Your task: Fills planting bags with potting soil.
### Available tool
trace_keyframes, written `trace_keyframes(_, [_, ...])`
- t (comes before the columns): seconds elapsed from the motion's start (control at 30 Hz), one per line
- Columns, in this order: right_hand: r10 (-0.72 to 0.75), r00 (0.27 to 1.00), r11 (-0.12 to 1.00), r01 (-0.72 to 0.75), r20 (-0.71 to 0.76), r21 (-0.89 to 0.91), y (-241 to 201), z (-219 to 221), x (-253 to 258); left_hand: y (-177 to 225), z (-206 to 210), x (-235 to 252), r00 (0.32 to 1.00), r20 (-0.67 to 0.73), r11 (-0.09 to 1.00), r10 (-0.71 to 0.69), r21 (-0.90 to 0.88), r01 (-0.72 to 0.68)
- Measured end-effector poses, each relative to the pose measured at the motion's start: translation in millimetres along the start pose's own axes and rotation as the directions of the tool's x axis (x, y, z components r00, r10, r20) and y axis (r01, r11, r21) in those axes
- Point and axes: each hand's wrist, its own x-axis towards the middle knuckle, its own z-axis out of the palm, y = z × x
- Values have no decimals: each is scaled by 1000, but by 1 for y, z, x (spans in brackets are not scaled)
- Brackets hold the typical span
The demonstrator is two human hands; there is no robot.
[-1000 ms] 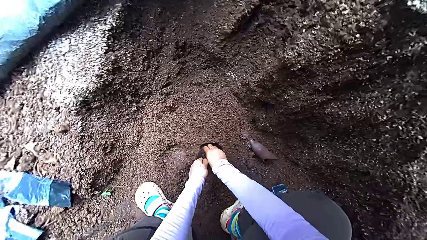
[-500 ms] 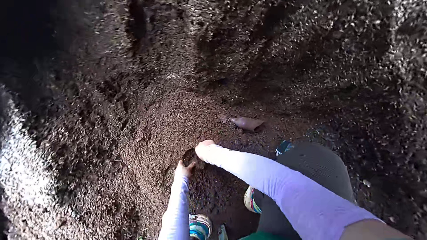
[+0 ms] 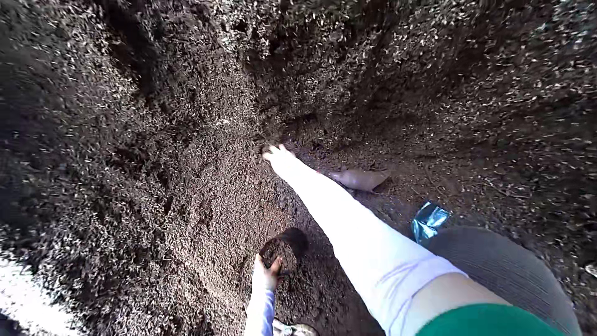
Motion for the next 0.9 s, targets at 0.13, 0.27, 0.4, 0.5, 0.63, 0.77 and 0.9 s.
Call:
trace_keyframes(0.13, [213, 935, 972, -232, 285, 34, 20, 38, -40, -4, -1, 2, 1000, 23, 999, -15, 43, 14])
trace_keyframes(0.27, [337, 838, 939, -329, 429, -96, 26, 44, -58, -6, -4, 0, 999, 30, 993, 44, 110, -47])
trace_keyframes(0.4, [211, 831, 977, -187, 515, -97, 8, 12, -81, -22, -7, -23, 890, -192, 908, 413, 13, -419])
trace_keyframes(0.5, [13, 837, 997, -50, 548, 53, -34, -15, -119, -33, -4, -29, 757, -261, 801, 599, 177, -573])
trace_keyframes(0.63, [-154, 835, 952, -17, 528, 304, -86, -14, -171, -28, -1, -25, 855, -86, 859, 512, 54, -509])
trace_keyframes(0.77, [-83, 861, 982, -16, 502, 190, -101, 18, -201, -22, -4, -31, 875, -83, 874, 477, -58, -482])
trace_keyframes(0.9, [-54, 910, 992, 96, 411, -84, -100, 47, -223, -27, -4, -30, 863, -66, 859, 500, -90, -504])
